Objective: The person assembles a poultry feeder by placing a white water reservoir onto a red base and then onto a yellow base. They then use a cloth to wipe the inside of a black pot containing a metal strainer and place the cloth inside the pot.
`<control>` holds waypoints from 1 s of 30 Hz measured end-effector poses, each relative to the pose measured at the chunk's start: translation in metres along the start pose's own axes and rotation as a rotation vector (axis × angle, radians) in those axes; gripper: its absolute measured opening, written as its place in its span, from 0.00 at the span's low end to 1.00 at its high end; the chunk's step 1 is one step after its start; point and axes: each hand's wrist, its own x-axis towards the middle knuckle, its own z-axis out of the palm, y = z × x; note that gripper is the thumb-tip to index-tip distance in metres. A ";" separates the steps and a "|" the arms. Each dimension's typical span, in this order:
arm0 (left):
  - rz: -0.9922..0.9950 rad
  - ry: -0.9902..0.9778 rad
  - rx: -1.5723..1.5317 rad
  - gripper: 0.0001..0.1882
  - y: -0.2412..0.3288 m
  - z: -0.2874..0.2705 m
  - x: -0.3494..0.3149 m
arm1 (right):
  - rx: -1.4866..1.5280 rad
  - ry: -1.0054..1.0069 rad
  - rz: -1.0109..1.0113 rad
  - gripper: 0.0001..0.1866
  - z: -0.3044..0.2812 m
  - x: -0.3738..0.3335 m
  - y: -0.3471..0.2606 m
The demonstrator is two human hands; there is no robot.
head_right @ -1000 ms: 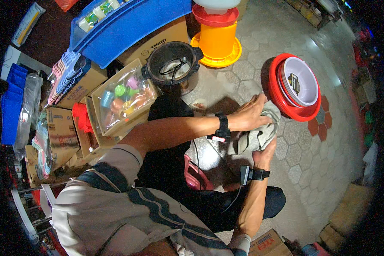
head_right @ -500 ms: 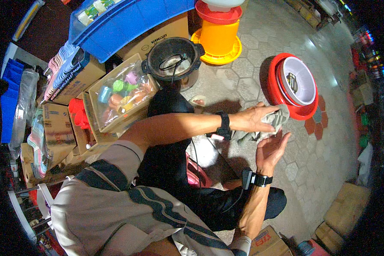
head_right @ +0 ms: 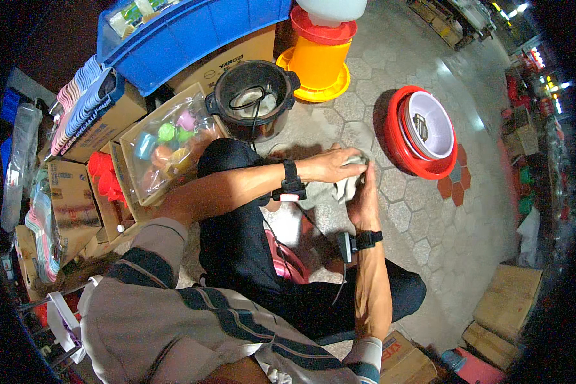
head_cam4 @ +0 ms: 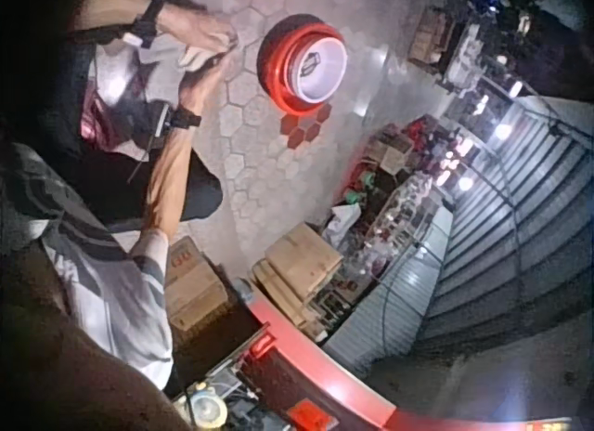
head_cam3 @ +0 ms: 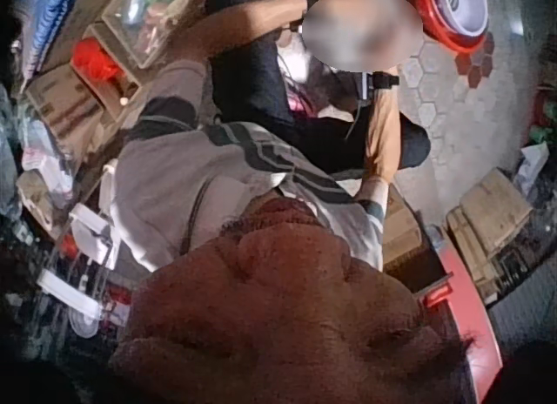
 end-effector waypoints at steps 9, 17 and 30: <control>0.047 0.198 -0.099 0.22 -0.025 -0.017 0.020 | 0.048 0.043 0.056 0.30 0.015 0.040 0.001; -0.188 0.161 -0.179 0.19 -0.103 -0.078 -0.011 | 0.226 0.056 0.253 0.27 0.024 0.073 0.045; -0.384 0.481 1.077 0.15 -0.180 -0.117 0.031 | 0.362 0.317 0.080 0.27 -0.049 -0.008 -0.002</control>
